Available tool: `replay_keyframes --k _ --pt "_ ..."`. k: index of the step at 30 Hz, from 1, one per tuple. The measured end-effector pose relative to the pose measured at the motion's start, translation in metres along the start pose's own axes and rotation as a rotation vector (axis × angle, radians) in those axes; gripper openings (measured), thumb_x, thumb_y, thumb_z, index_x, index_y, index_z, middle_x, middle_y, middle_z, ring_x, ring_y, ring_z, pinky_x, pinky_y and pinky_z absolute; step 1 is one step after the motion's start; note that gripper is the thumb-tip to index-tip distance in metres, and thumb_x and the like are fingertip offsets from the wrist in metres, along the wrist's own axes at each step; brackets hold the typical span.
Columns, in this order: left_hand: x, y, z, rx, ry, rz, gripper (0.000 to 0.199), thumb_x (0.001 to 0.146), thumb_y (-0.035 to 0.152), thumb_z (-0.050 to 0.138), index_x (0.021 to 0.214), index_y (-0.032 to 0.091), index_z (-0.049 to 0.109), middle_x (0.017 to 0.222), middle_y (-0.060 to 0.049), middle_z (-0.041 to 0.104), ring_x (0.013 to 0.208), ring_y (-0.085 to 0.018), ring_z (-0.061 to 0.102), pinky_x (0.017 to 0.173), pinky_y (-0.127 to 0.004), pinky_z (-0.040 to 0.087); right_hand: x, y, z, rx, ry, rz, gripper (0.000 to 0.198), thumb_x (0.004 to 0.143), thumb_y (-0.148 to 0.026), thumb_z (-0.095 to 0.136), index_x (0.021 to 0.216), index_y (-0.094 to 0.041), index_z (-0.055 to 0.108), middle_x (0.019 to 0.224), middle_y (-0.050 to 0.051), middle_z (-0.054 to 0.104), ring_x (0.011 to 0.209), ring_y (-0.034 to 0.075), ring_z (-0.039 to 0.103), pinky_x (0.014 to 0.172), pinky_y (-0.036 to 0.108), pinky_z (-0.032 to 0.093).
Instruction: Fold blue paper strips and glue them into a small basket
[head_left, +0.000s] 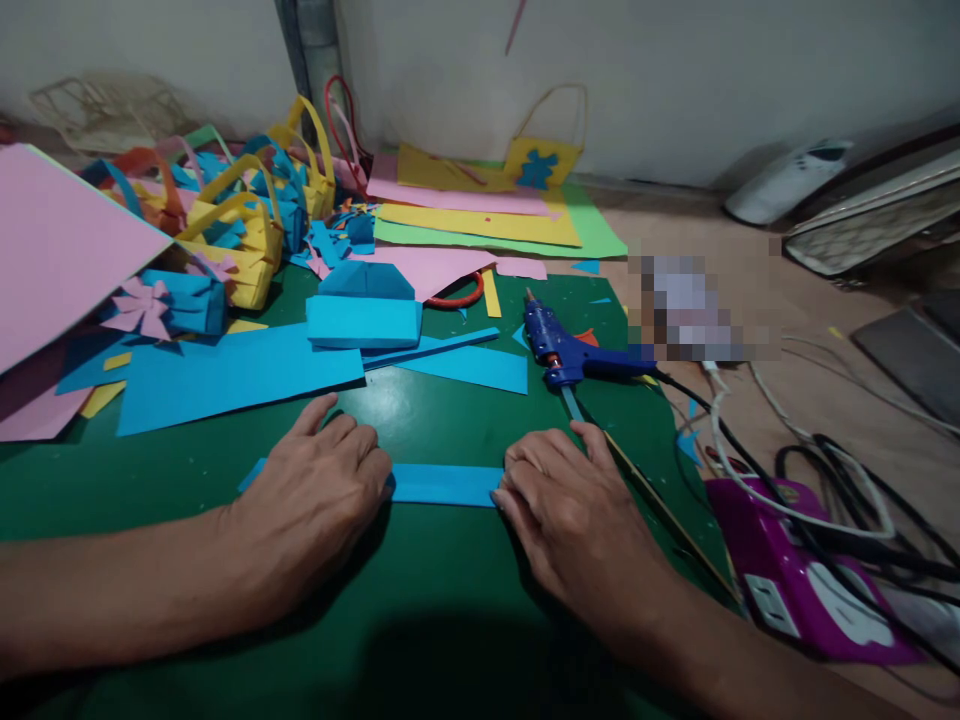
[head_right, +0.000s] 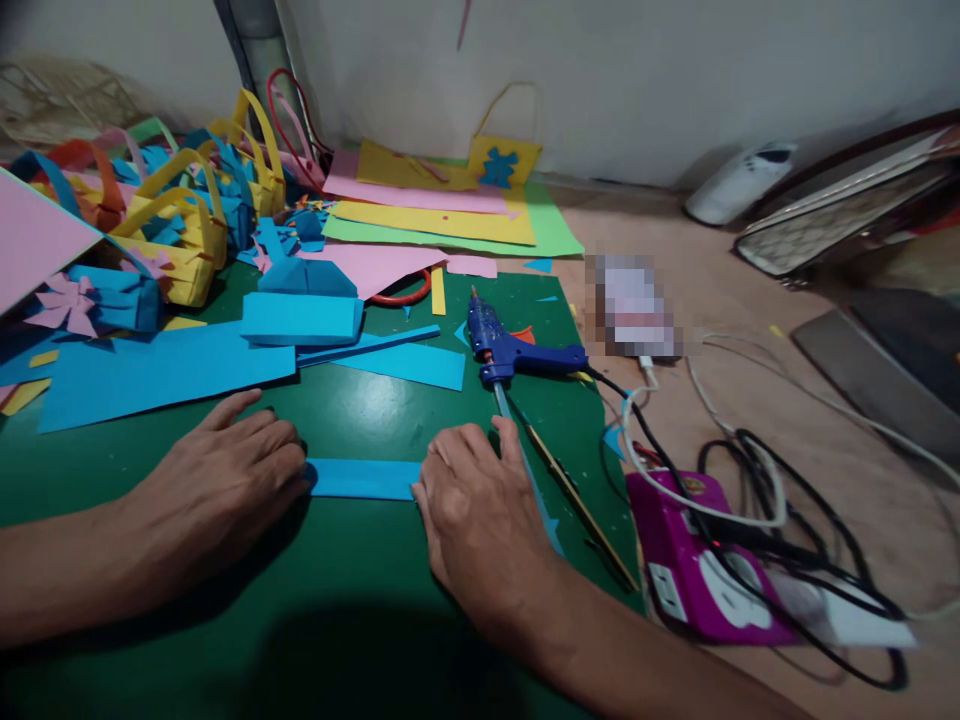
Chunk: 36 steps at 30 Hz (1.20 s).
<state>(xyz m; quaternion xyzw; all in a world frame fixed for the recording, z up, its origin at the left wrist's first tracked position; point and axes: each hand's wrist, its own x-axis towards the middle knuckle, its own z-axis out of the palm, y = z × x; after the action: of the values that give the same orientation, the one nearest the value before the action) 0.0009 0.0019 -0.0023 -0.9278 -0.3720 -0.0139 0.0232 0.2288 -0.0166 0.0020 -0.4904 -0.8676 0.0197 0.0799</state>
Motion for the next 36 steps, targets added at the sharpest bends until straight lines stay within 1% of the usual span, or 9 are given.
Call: replay_keyframes --k 7,11,14,17,18,20,23,31,36 --pt "0.000 -0.002 0.001 -0.009 -0.039 0.011 0.022 0.085 0.013 0.041 0.068 0.016 0.056 0.067 -0.004 0.054 0.065 -0.019 0.047 0.082 -0.049 0.037 0.001 0.000 0.001 -0.030 -0.008 -0.003 0.019 0.085 -0.014 0.044 0.073 -0.015 0.058 0.079 0.008 0.059 0.075 0.020 0.048 0.083 0.041 0.033" --pt "0.000 0.000 -0.002 0.008 -0.047 0.005 0.020 0.084 0.012 0.043 0.071 0.016 0.056 0.068 -0.004 0.054 0.066 -0.020 0.048 0.084 -0.051 0.037 0.000 -0.001 -0.001 -0.095 0.008 -0.027 0.022 0.087 -0.015 0.042 0.073 -0.016 0.059 0.076 0.006 0.059 0.073 0.019 0.047 0.084 0.043 0.032" --pt "-0.001 0.001 -0.005 0.038 -0.033 0.017 0.017 0.083 0.009 0.044 0.085 0.019 0.059 0.070 -0.003 0.054 0.066 -0.020 0.050 0.087 -0.054 0.036 -0.002 -0.004 -0.003 -0.163 0.045 -0.107 0.027 0.088 -0.012 0.037 0.090 -0.018 0.064 0.079 0.007 0.060 0.076 0.020 0.048 0.087 0.048 0.028" --pt "-0.004 0.002 -0.004 0.070 0.024 0.074 0.037 0.082 0.008 0.044 0.114 0.026 0.053 0.073 -0.003 0.056 0.069 -0.021 0.051 0.089 -0.057 0.034 -0.004 -0.006 -0.002 -0.214 0.089 -0.248 0.038 0.089 -0.012 0.034 0.117 -0.021 0.058 0.080 0.007 0.060 0.079 0.022 0.050 0.089 0.051 0.027" --pt "-0.005 0.001 -0.003 0.078 0.048 0.097 0.041 0.083 0.009 0.044 0.119 0.028 0.050 0.074 -0.003 0.057 0.069 -0.021 0.051 0.090 -0.058 0.034 -0.005 -0.006 -0.001 -0.224 0.106 -0.291 0.039 0.089 -0.013 0.034 0.121 -0.022 0.055 0.077 0.006 0.059 0.079 0.022 0.050 0.089 0.051 0.028" --pt "-0.007 0.000 -0.001 0.087 0.098 0.143 0.039 0.084 0.012 0.044 0.119 0.029 0.050 0.072 -0.003 0.057 0.068 -0.021 0.051 0.090 -0.058 0.034 -0.005 -0.007 0.002 -0.239 0.131 -0.359 0.040 0.090 -0.014 0.035 0.124 -0.022 0.054 0.074 0.005 0.058 0.079 0.021 0.051 0.090 0.051 0.029" --pt "-0.010 0.000 0.001 0.093 0.147 0.186 0.035 0.085 0.014 0.045 0.116 0.029 0.054 0.071 -0.003 0.056 0.067 -0.020 0.050 0.090 -0.058 0.034 -0.006 -0.009 0.003 -0.267 0.145 -0.398 0.040 0.089 -0.014 0.037 0.123 -0.021 0.055 0.076 0.005 0.060 0.083 0.023 0.053 0.092 0.050 0.029" --pt "-0.014 0.001 0.001 0.117 0.143 0.217 0.035 0.085 0.018 0.047 0.119 0.027 0.056 0.071 -0.003 0.057 0.067 -0.020 0.050 0.093 -0.059 0.032 -0.010 -0.010 0.008 -0.319 0.158 -0.456 0.036 0.087 -0.013 0.039 0.116 -0.013 0.059 0.086 0.009 0.063 0.095 0.026 0.053 0.095 0.053 0.028" --pt "-0.015 -0.001 0.002 0.120 0.162 0.241 0.037 0.085 0.019 0.048 0.120 0.026 0.056 0.072 -0.004 0.057 0.068 -0.019 0.049 0.092 -0.059 0.032 -0.027 0.003 0.005 -0.384 0.134 -0.401 0.035 0.086 -0.010 0.035 0.111 -0.012 0.061 0.093 0.010 0.063 0.100 0.028 0.050 0.096 0.055 0.028"
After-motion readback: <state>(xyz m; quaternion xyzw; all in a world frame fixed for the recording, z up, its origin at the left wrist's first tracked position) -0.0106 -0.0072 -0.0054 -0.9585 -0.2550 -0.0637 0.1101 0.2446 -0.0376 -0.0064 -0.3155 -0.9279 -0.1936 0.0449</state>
